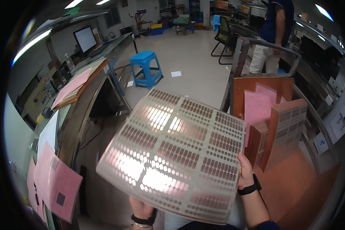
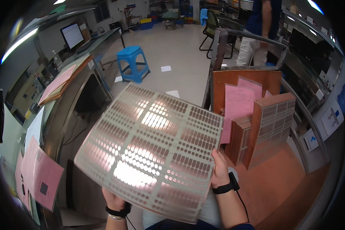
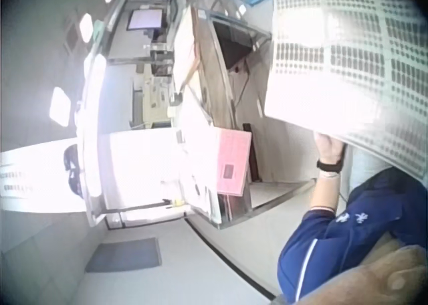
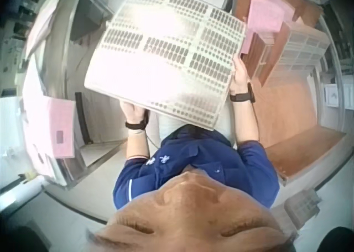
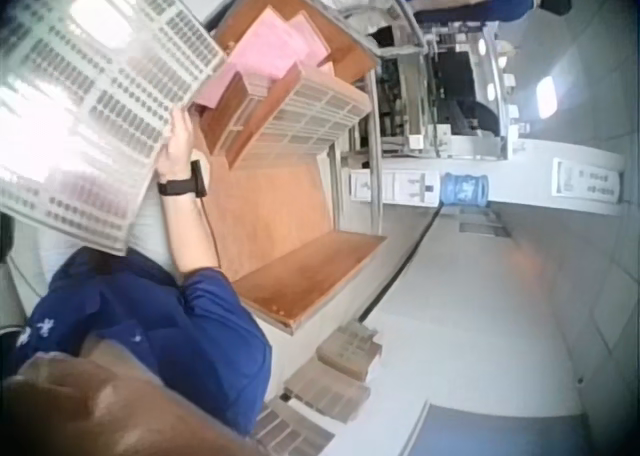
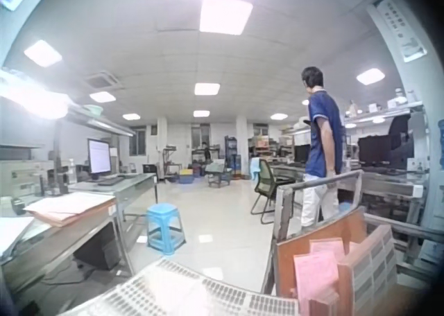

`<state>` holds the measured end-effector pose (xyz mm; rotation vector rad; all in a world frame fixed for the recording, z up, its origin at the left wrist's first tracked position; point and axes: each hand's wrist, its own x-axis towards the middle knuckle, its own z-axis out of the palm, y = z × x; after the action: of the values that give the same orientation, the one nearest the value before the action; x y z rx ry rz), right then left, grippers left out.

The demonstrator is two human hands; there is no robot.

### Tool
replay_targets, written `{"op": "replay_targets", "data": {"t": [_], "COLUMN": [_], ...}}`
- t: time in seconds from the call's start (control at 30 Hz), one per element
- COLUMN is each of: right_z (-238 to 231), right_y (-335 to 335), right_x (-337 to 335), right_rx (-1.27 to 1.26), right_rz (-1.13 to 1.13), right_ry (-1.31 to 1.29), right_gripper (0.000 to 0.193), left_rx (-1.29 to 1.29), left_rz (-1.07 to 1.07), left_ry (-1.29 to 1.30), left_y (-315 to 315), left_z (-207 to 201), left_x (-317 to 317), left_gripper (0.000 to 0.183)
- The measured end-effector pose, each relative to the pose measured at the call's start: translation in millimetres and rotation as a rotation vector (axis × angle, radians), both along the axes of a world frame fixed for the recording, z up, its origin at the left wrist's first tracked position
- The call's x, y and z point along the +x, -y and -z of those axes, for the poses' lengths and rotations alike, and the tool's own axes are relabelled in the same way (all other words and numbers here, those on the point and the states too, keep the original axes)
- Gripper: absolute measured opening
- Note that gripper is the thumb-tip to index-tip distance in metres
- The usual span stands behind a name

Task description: Inspecting and sorting large perforated metal sheets into a transport cart.

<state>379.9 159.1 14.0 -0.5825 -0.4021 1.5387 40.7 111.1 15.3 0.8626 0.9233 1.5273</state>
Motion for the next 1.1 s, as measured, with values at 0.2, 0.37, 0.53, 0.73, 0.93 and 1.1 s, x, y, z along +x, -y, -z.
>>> {"op": "replay_targets", "data": {"t": [0.2,0.37,0.53,0.73,0.93,1.1], "right_z": [-1.3,17.3,-13.2,13.1,2.0,10.0], "right_y": [12.0,26.6,26.4,40.2,40.7,38.6], "right_x": [-33.8,-0.1,36.1,75.3,72.7,46.5], "right_rx": [0.061,0.057,0.038,0.106,0.122,0.119], "right_rz": [0.075,0.043,0.113,-0.052,-0.284,-0.199], "right_ry": [-0.030,0.061,0.069,0.396,0.563,0.342], "right_gripper": [0.043,0.039,0.053,0.059,0.052,0.050], "left_rx": [-0.127,-0.160,-0.128,-0.151,-0.171,-0.165], "left_rz": [0.170,0.089,0.100,0.132,0.156,0.150], "left_ry": [0.573,0.505,0.438,0.354,0.318,0.269], "left_y": [6.5,-2.7,0.9,5.4,12.2,11.3], "left_z": [-0.3,6.7,16.3,15.0,16.7,12.1], "left_x": [55.9,35.7,1.3,-18.3,-32.0,-37.7], "left_gripper": [0.050,0.046,0.043,0.045,0.047,0.052]}}
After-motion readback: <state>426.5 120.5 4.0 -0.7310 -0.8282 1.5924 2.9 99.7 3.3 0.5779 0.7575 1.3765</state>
